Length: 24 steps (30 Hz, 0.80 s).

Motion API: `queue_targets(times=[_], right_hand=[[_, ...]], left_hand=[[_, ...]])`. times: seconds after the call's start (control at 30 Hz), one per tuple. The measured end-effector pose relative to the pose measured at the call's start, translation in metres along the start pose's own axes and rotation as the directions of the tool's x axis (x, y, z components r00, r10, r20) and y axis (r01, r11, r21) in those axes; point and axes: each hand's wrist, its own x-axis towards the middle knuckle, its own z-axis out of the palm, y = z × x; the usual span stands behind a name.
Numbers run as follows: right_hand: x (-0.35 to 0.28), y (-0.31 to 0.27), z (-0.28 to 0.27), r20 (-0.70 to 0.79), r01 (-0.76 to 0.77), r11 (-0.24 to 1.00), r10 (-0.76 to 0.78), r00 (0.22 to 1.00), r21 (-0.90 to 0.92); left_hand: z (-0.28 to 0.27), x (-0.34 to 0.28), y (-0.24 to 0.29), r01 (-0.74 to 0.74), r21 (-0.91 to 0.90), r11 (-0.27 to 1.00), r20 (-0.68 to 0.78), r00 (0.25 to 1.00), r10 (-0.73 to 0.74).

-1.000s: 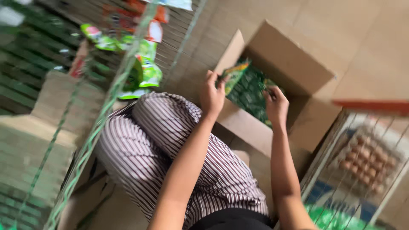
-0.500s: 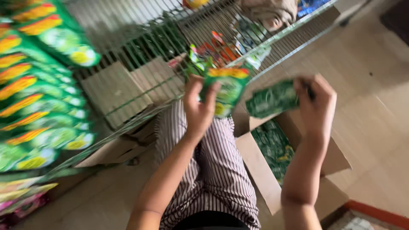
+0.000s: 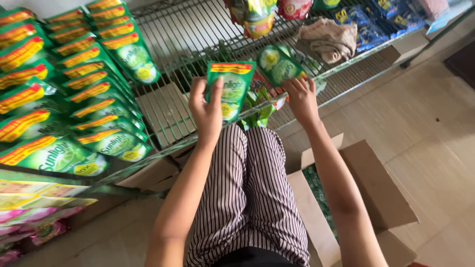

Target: The person repeatedly takes green Sunlight dish soap sachets from a cardboard box on the floor and places them upright on a wire shelf. The person handles the sachets one at a time, arranging them in neat rows on the shelf.

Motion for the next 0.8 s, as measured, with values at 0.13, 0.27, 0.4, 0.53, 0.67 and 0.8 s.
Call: queue_targets(times=[0.13,0.27,0.4,0.53,0.67,0.8], right_hand=[[-0.005,-0.009,-0.006,0.058,-0.083,0.992,0.078,0.995,0.091],[0.012,-0.03,-0.034,0.056,-0.13,0.962,0.12,0.991,0.24],[0.029,-0.046,-0.067,0.273,-0.385,0.287,0.361,0.892,0.877],[0.04,-0.045,-0.07,0.357,-0.483,0.247,0.42,0.834,0.84],[0.042,-0.037,-0.043,0.302,-0.393,0.049,0.556,0.774,0.918],[0.036,-0.023,-0.01,0.289,-0.375,-0.036,0.707,0.646,0.926]], left_hand=[[0.018,0.009,-0.032,-0.074,-0.006,0.997,0.0,0.997,0.074],[0.051,0.036,-0.067,-0.065,-0.016,0.998,0.133,0.989,0.067],[0.075,0.058,-0.087,-0.099,-0.021,0.995,0.467,0.879,0.098],[0.097,0.068,-0.085,-0.258,0.104,0.96,0.534,0.829,0.165],[0.108,0.083,-0.07,-0.151,0.122,0.981,0.589,0.807,0.051],[0.106,0.079,-0.058,-0.141,0.276,0.951,0.53,0.848,-0.028]])
